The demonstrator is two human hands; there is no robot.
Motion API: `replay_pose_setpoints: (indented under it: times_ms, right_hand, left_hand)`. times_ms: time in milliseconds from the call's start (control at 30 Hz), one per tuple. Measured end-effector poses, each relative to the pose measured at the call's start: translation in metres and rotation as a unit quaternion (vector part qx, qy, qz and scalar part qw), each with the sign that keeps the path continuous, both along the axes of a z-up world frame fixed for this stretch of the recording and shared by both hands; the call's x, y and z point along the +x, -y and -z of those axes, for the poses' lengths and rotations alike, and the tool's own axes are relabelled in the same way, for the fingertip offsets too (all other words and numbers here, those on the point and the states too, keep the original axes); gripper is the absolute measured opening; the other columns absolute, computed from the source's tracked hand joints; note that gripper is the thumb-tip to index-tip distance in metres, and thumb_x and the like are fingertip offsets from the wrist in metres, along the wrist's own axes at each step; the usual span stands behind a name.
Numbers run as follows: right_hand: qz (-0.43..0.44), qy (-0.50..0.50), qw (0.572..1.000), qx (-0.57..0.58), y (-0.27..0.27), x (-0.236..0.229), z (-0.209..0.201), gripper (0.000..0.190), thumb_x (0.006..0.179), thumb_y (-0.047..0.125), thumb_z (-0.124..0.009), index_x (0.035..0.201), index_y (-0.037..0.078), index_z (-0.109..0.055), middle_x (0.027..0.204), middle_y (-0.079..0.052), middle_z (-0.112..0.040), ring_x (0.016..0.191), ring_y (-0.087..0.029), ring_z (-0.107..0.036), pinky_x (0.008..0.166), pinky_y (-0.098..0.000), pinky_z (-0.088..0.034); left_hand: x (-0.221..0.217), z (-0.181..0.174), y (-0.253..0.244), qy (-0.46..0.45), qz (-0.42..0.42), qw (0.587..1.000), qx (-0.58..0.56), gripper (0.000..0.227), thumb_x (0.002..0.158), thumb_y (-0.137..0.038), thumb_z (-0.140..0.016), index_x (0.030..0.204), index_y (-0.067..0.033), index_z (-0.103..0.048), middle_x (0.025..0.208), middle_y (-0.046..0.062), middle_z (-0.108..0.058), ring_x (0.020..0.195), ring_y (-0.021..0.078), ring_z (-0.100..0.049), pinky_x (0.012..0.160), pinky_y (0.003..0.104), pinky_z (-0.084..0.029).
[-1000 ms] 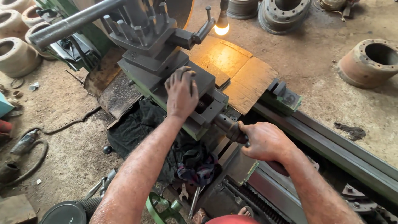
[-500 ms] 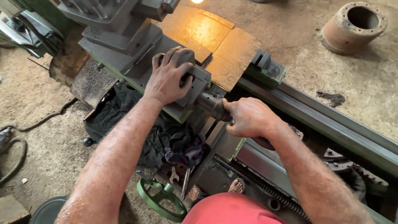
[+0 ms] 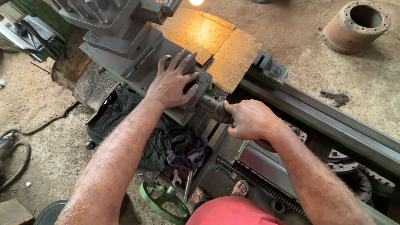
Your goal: Operate a lathe to machine a large metal cylindrical component, adjusting the tool bit and carriage.
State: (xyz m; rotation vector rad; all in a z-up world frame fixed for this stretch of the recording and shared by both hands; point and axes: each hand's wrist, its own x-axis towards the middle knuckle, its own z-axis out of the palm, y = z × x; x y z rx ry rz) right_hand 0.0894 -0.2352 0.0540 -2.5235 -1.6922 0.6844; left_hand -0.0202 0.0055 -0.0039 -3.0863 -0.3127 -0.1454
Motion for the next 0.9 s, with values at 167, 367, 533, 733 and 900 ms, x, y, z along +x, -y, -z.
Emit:
replay_pose_setpoints:
  times_ms: [167, 367, 533, 733, 900]
  right_hand:
    - [-0.012, 0.008, 1.000, 0.017, 0.001, 0.002, 0.005, 0.048, 0.069, 0.026, -0.073, 0.112, 0.002, -0.071, 0.079, -0.019, -0.073, 0.084, -0.037, -0.072, 0.080, -0.0497, -0.055]
    - [-0.003, 0.008, 1.000, 0.009, 0.000, 0.001, 0.003, 0.071, 0.068, 0.025, -0.073, 0.135, 0.006, -0.061, 0.080, -0.022, -0.073, 0.084, -0.039, -0.071, 0.080, -0.0497, -0.055]
    - [-0.008, 0.016, 1.000, -0.002, -0.001, 0.000, 0.001, 0.070, 0.068, 0.026, -0.073, 0.135, 0.008, -0.063, 0.086, -0.022, -0.074, 0.088, -0.039, -0.071, 0.083, -0.0492, -0.055]
    - [-0.003, 0.017, 1.000, 0.018, 0.000, 0.001, 0.008, 0.076, 0.066, 0.026, -0.075, 0.139, 0.009, -0.060, 0.091, -0.023, -0.074, 0.091, -0.039, -0.071, 0.085, -0.0485, -0.055]
    - [0.015, 0.019, 1.000, 0.000, 0.000, -0.001, 0.005, 0.074, 0.067, 0.026, -0.074, 0.138, 0.012, -0.062, 0.091, -0.022, -0.075, 0.092, -0.039, -0.071, 0.086, -0.0481, -0.055]
  left_hand:
    - [-0.002, -0.004, 0.003, 0.009, 0.006, 1.000, -0.009, 0.043, 0.094, -0.045, -0.058, 0.132, -0.0267, -0.069, 0.169, 0.004, -0.020, 0.156, 0.0248, -0.011, 0.123, 0.064, -0.007]
    - [-0.006, -0.009, -0.001, 0.165, -0.052, 0.975, -0.138, 0.022, 0.089, -0.029, -0.075, 0.107, -0.0167, -0.069, 0.141, 0.005, -0.051, 0.144, 0.0274, -0.036, 0.118, 0.053, -0.028]
    - [-0.006, 0.007, -0.010, 0.226, -0.031, 0.966, -0.120, 0.012, 0.096, -0.023, -0.072, 0.100, -0.0128, -0.065, 0.132, 0.005, -0.056, 0.136, 0.0294, -0.044, 0.110, 0.051, -0.032]
    - [-0.006, 0.023, -0.017, 0.278, -0.107, 0.944, -0.140, 0.015, 0.109, -0.022, -0.067, 0.100, -0.0110, -0.064, 0.131, 0.004, -0.056, 0.132, 0.0263, -0.047, 0.112, 0.049, -0.036]
    - [-0.004, 0.018, -0.012, 0.342, -0.119, 0.929, -0.071, 0.042, 0.091, -0.008, -0.065, 0.133, -0.0079, -0.060, 0.137, 0.014, -0.051, 0.135, 0.0330, -0.042, 0.111, 0.055, -0.032]
